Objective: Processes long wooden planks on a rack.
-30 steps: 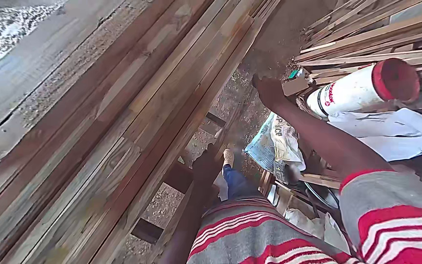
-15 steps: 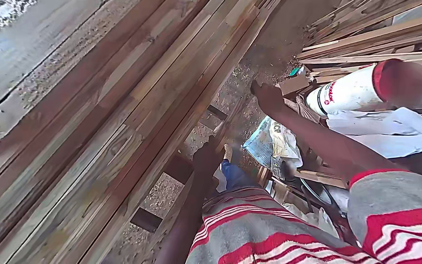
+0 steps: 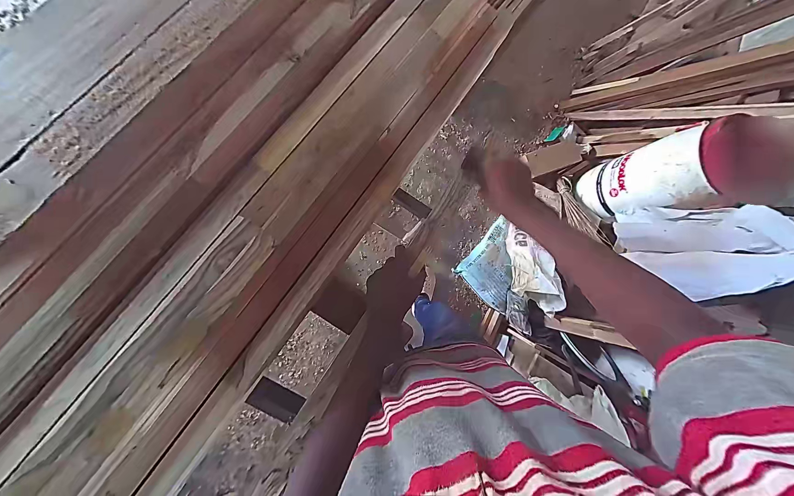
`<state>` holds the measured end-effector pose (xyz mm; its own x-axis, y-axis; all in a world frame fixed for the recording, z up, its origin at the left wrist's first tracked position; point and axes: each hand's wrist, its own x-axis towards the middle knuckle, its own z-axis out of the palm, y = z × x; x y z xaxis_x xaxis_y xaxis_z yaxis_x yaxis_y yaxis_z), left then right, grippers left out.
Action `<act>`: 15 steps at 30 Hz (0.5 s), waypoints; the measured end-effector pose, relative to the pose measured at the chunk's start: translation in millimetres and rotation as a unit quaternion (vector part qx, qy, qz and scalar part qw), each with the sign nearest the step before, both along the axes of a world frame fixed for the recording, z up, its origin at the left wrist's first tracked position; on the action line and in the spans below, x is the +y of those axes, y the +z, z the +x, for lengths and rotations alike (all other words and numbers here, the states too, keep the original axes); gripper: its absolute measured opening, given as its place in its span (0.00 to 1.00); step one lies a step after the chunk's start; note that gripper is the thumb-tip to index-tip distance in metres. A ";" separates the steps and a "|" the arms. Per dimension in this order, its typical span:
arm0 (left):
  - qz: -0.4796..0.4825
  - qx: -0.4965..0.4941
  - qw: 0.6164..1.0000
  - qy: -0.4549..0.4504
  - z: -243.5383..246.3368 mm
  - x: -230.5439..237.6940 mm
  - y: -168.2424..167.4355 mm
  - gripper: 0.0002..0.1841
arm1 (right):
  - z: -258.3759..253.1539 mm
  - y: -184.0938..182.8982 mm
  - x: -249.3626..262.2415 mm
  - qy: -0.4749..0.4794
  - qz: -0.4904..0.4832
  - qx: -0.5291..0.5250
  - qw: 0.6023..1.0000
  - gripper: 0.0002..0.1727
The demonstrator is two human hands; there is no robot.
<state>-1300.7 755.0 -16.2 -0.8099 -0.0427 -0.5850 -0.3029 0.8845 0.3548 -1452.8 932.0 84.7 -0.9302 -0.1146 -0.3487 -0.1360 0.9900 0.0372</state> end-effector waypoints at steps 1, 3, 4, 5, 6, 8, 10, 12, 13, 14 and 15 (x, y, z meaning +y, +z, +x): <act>0.002 0.003 1.000 0.005 1.2 0.3 0.2 0.34 | -13.6 3.4 8.9 -0.033 -0.001 0.029 0.999 0.19; 0.002 0.004 1.000 0.006 1.2 -1.7 0.9 0.33 | -33.0 -4.2 17.5 -0.060 0.027 0.053 0.996 0.21; 0.001 0.004 1.000 0.006 0.6 -1.1 1.0 0.34 | -34.5 -10.6 16.1 -0.050 0.039 0.046 0.997 0.22; 0.001 0.004 1.000 0.005 0.0 -0.3 1.4 0.33 | -30.5 -14.3 10.4 -0.035 0.053 0.028 0.998 0.26; 0.003 0.003 1.000 0.005 0.3 0.1 1.4 0.33 | -24.7 -17.3 4.7 -0.018 0.073 0.017 0.997 0.29; 0.009 0.001 1.000 0.006 -2.1 -0.2 1.9 0.32 | -12.4 -17.3 -5.0 0.018 0.097 0.011 0.995 0.28; 0.014 -0.002 1.000 0.011 -1.8 -1.2 4.2 0.33 | 7.7 -16.4 -11.5 0.045 0.097 -0.011 0.994 0.28; 0.019 0.008 1.000 0.017 1.8 0.8 3.5 0.32 | 20.1 -16.1 -5.6 0.051 0.078 -0.018 0.995 0.28; 0.019 0.011 1.000 0.017 2.0 -0.3 3.6 0.32 | 18.6 -15.4 -0.3 0.038 0.065 -0.017 0.997 0.25; 0.018 0.007 1.000 0.017 -1.1 -1.6 5.4 0.32 | 11.5 -12.1 3.5 0.027 0.056 -0.011 0.998 0.22; 0.018 0.005 1.000 0.016 -3.7 -1.7 6.8 0.32 | 3.1 -7.3 6.3 0.012 0.049 0.000 0.999 0.19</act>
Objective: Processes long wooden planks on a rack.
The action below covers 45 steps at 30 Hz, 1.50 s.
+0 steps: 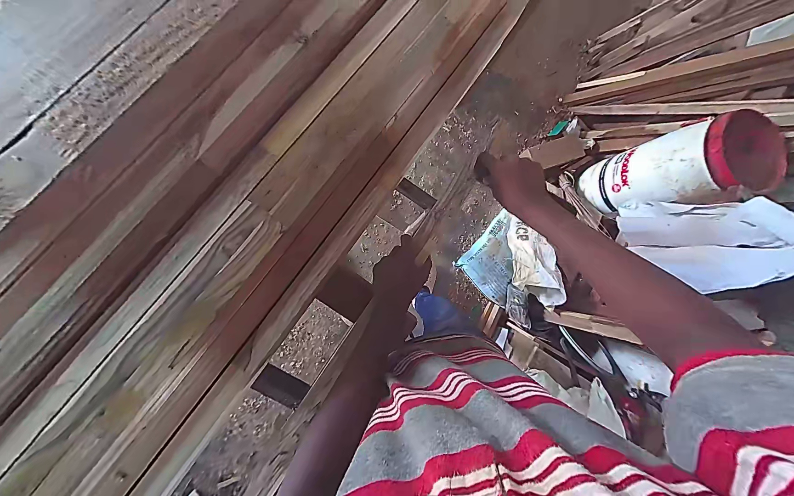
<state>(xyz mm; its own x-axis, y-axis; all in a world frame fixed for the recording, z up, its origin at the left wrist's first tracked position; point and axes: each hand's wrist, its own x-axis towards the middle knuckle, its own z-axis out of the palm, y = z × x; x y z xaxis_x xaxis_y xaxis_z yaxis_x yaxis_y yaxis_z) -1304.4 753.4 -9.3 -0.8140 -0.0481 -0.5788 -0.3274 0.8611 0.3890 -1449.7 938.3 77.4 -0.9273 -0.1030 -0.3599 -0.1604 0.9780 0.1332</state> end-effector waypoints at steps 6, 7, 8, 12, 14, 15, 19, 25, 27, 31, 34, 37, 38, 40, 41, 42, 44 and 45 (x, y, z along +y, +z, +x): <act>0.000 0.039 0.999 0.003 5.5 1.6 -7.4 0.30 | 8.3 -16.0 -14.5 -0.015 0.015 0.021 1.000 0.29; 0.001 0.057 0.998 0.003 6.4 0.9 -10.9 0.29 | 17.9 -17.0 -17.9 0.004 0.008 0.013 1.000 0.28; 0.004 0.062 0.998 0.003 8.4 1.5 -13.8 0.29 | 27.5 -15.4 -19.4 0.018 0.002 -0.003 1.000 0.27; 0.011 0.036 0.999 0.008 7.4 1.5 -11.6 0.32 | 8.0 2.6 -5.0 -0.041 -0.009 0.033 0.999 0.17; 0.008 0.029 0.999 0.010 6.1 0.6 -9.1 0.31 | -16.3 -3.1 4.1 -0.077 -0.002 0.059 0.995 0.21; 0.008 0.026 1.000 0.009 6.6 1.4 -9.6 0.31 | -22.9 -9.7 6.7 -0.087 0.001 0.057 0.995 0.22; 0.012 0.022 1.000 0.011 5.0 2.0 -10.0 0.31 | -28.0 -14.1 -8.3 -0.106 0.012 0.022 0.994 0.22; 0.021 0.031 0.999 0.013 9.0 2.4 -9.2 0.31 | 14.0 -8.4 -19.1 -0.060 0.026 -0.020 0.998 0.22; 0.018 0.028 0.999 0.011 10.0 2.0 -7.1 0.32 | 23.5 -1.9 -17.4 -0.050 0.006 -0.036 0.998 0.19; 0.018 0.027 0.999 0.008 10.7 1.6 -5.9 0.33 | -11.9 -8.4 0.9 -0.092 -0.019 0.027 0.995 0.21; 0.025 0.031 0.999 0.011 9.2 0.8 -5.4 0.32 | -22.5 -13.6 -8.5 -0.100 0.035 0.028 0.994 0.26; 0.034 0.026 0.999 0.012 13.1 1.5 -7.1 0.32 | 3.9 -11.5 -24.0 -0.074 0.062 -0.002 0.995 0.29; 0.031 0.024 0.999 0.010 10.3 -0.2 -6.4 0.32 | 15.6 -9.8 -28.6 -0.053 0.055 -0.006 0.997 0.29; 0.035 0.014 0.999 0.006 11.8 0.5 -5.2 0.33 | 37.7 -8.3 -27.0 -0.043 0.041 -0.016 0.998 0.26; 0.037 0.010 0.999 0.007 11.3 1.2 -3.7 0.32 | 37.5 -5.8 -23.2 -0.050 0.033 -0.015 0.998 0.26; 0.039 0.010 0.999 0.007 8.0 1.0 -2.7 0.33 | 29.2 -1.9 -20.1 -0.056 0.023 -0.005 0.998 0.26; 0.039 0.017 0.999 0.007 9.9 1.6 -5.7 0.33 | 8.1 -1.5 -10.4 -0.074 0.005 0.027 0.997 0.22; 0.038 0.020 0.999 0.007 11.3 1.4 -7.3 0.33 | -2.8 -6.4 -7.7 -0.085 0.006 0.037 0.996 0.20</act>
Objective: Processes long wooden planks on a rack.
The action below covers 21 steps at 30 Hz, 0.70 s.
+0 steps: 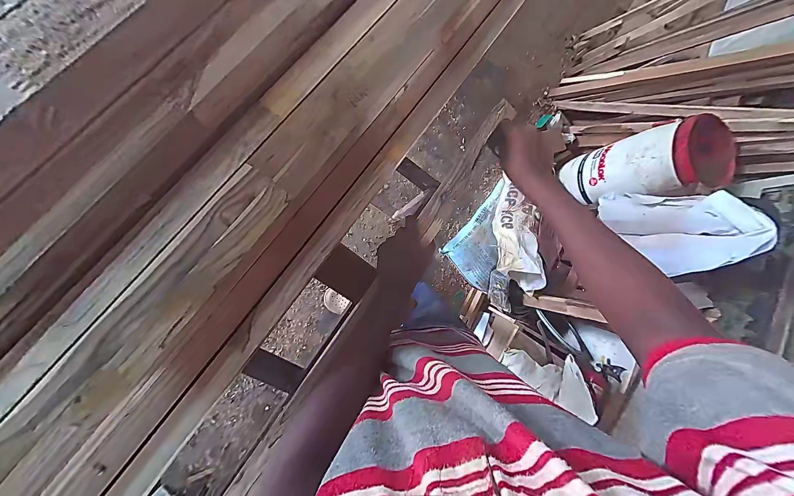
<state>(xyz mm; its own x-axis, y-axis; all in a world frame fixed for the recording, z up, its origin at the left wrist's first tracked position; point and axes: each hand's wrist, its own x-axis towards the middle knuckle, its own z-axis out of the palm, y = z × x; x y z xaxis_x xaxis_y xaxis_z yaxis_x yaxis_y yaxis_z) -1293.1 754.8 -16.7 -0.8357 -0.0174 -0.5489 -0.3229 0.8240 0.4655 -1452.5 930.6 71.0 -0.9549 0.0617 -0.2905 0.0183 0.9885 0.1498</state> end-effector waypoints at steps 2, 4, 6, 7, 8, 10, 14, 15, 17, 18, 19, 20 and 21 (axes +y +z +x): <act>-0.001 0.002 1.000 0.000 -1.1 -0.1 -0.6 0.32 | -5.3 -5.6 -7.2 -0.008 0.025 -0.010 1.000 0.22; 0.002 0.007 1.000 0.008 -2.0 0.4 -0.7 0.32 | 12.4 -3.1 -23.2 0.001 0.035 -0.031 0.999 0.24; 0.001 0.019 1.000 0.009 2.2 0.9 -3.4 0.33 | 42.8 -0.1 -33.9 0.011 0.014 -0.064 0.998 0.21; 0.002 0.031 0.999 0.008 4.0 1.2 -4.7 0.34 | 56.7 2.7 -35.0 0.008 -0.009 -0.079 0.997 0.20; 0.009 0.052 0.999 0.011 2.2 0.6 -6.0 0.34 | 66.5 7.1 -34.1 0.001 -0.031 -0.085 0.996 0.19; 0.030 0.051 0.998 0.004 -0.7 -3.2 -1.8 0.34 | 88.2 16.0 -25.8 -0.044 -0.072 -0.057 0.995 0.22; 0.261 -0.127 0.954 -0.080 -31.9 -34.7 7.5 0.26 | 137.9 14.8 13.0 -0.164 -0.224 0.062 0.959 0.28; 0.324 -0.170 0.924 -0.108 -33.7 -38.0 3.8 0.23 | 150.3 10.2 22.3 -0.186 -0.256 0.068 0.946 0.28; 0.317 -0.191 0.922 -0.114 -47.0 -33.4 5.4 0.26 | 151.9 -0.4 39.3 -0.215 -0.313 0.064 0.923 0.29; 0.266 -0.166 0.944 -0.104 -49.4 -27.9 4.1 0.28 | 147.7 -10.4 49.6 -0.224 -0.340 0.057 0.911 0.29; 0.206 -0.141 0.965 -0.076 -43.9 -20.8 3.1 0.30 | 144.8 -21.6 61.4 -0.234 -0.358 0.048 0.903 0.28; 0.139 -0.119 0.982 -0.042 -36.1 -12.5 9.1 0.32 | 139.0 -30.5 72.9 -0.239 -0.366 0.041 0.899 0.28; 0.070 -0.086 0.994 -0.013 -33.1 -3.2 20.0 0.32 | 125.5 -37.0 82.2 -0.236 -0.368 0.041 0.899 0.28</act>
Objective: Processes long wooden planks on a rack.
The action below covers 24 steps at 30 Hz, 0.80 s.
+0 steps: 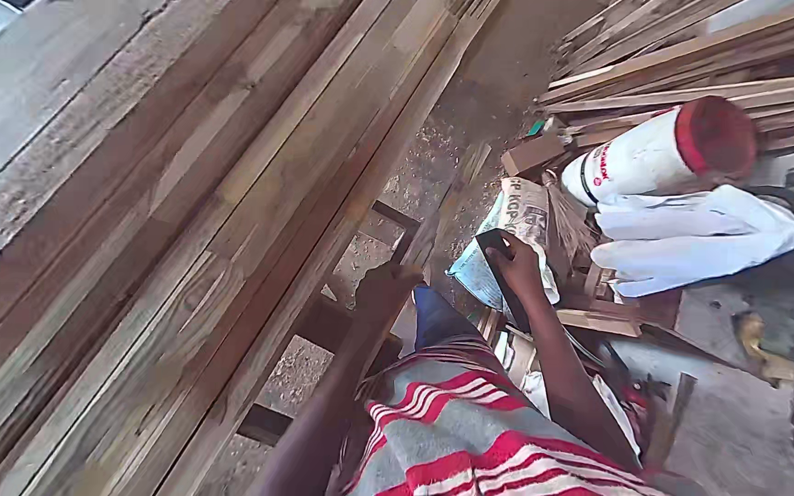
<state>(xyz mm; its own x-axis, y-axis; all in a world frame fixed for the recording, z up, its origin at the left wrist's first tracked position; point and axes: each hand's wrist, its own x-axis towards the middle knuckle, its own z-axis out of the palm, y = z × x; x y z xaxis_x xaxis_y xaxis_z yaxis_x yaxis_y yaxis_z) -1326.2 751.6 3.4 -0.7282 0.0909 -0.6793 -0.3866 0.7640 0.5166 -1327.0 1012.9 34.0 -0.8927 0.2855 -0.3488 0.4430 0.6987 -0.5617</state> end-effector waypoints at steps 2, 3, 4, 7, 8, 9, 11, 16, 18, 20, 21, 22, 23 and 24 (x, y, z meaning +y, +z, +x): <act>-0.112 0.113 0.987 0.022 13.4 21.7 3.7 0.31 | -26.9 -5.5 14.4 0.012 0.013 0.002 1.000 0.29; -0.142 0.184 0.972 0.031 19.4 29.3 -6.0 0.29 | -42.8 -6.3 20.6 0.023 0.027 0.012 0.999 0.29; -0.163 0.225 0.960 0.040 20.1 34.0 -15.5 0.29 | -63.2 -6.0 25.9 0.038 0.046 0.024 0.998 0.29; -0.185 0.251 0.948 0.055 24.2 41.1 -33.8 0.31 | -128.6 12.2 28.6 0.078 0.112 0.014 0.991 0.30; -0.191 0.219 0.955 0.057 24.0 44.2 -33.1 0.33 | -149.1 20.4 26.1 0.094 0.139 0.006 0.986 0.30; -0.200 0.162 0.965 0.058 20.3 46.8 -28.0 0.35 | -167.9 27.4 21.7 0.110 0.165 -0.003 0.980 0.29; -0.209 0.075 0.973 0.056 12.3 49.7 -17.0 0.37 | -195.6 31.8 12.6 0.148 0.218 -0.006 0.965 0.26; -0.208 0.150 0.964 0.064 20.0 49.3 -28.9 0.34 | -215.5 20.7 -8.1 0.220 0.333 0.006 0.917 0.31; -0.198 0.157 0.965 0.069 21.7 48.4 -30.7 0.32 | -212.8 18.7 -12.3 0.253 0.362 0.023 0.897 0.34; -0.196 0.165 0.964 0.071 21.6 47.9 -33.1 0.32 | -206.3 18.8 -18.1 0.280 0.368 0.027 0.886 0.32; -0.196 0.169 0.964 0.067 24.0 47.9 -33.2 0.32 | -199.0 19.8 -22.5 0.289 0.364 0.009 0.885 0.32; -0.193 0.169 0.964 0.065 23.8 48.0 -33.2 0.33 | -194.7 22.5 -26.6 0.296 0.362 -0.018 0.884 0.31; -0.190 0.168 0.965 0.065 23.9 48.4 -32.4 0.33 | -193.2 26.0 -26.2 0.297 0.355 -0.033 0.886 0.31; -0.186 0.163 0.967 0.064 25.0 48.0 -30.6 0.34 | -194.8 31.0 -21.3 0.290 0.334 -0.045 0.896 0.28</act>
<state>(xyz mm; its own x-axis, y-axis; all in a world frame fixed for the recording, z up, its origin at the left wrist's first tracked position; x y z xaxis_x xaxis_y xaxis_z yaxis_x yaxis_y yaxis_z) -1301.2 799.6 -27.3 -0.8980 -0.2199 -0.3812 -0.3531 0.8769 0.3260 -1521.8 991.6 65.0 -0.9353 -0.0444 -0.3510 -0.0799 0.9930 0.0871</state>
